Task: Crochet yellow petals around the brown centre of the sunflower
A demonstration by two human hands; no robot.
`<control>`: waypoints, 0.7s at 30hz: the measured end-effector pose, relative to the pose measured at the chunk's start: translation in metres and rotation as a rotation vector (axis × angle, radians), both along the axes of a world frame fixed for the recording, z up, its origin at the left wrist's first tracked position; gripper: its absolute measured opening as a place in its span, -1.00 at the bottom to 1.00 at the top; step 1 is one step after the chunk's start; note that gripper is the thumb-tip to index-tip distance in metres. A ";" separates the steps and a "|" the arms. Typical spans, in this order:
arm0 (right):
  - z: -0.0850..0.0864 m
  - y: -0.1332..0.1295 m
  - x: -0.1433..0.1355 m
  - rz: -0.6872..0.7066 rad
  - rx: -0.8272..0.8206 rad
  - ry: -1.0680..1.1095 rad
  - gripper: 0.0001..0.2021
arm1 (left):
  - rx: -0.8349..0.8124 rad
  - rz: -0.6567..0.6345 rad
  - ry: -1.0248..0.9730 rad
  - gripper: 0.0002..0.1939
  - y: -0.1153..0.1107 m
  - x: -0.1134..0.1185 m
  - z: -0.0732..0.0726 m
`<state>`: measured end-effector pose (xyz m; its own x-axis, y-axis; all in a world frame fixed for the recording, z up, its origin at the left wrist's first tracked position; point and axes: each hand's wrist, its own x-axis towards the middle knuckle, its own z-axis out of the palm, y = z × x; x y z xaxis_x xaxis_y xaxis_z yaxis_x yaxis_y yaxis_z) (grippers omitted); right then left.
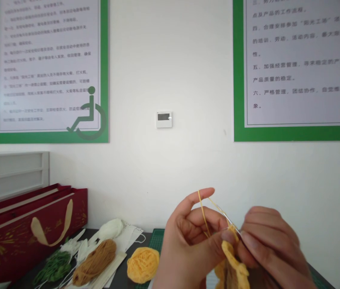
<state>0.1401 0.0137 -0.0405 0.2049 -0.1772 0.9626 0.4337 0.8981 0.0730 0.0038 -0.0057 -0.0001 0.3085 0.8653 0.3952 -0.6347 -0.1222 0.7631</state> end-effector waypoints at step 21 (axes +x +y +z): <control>0.013 -0.003 -0.015 0.830 -0.609 0.050 -0.85 | 0.195 0.113 0.129 -0.48 0.009 -0.018 -0.001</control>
<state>0.1250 0.0107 -0.0271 0.0822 0.5535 0.8288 -0.3498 0.7947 -0.4961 -0.0143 0.0035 -0.0009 0.2727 0.8082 0.5219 -0.5075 -0.3400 0.7917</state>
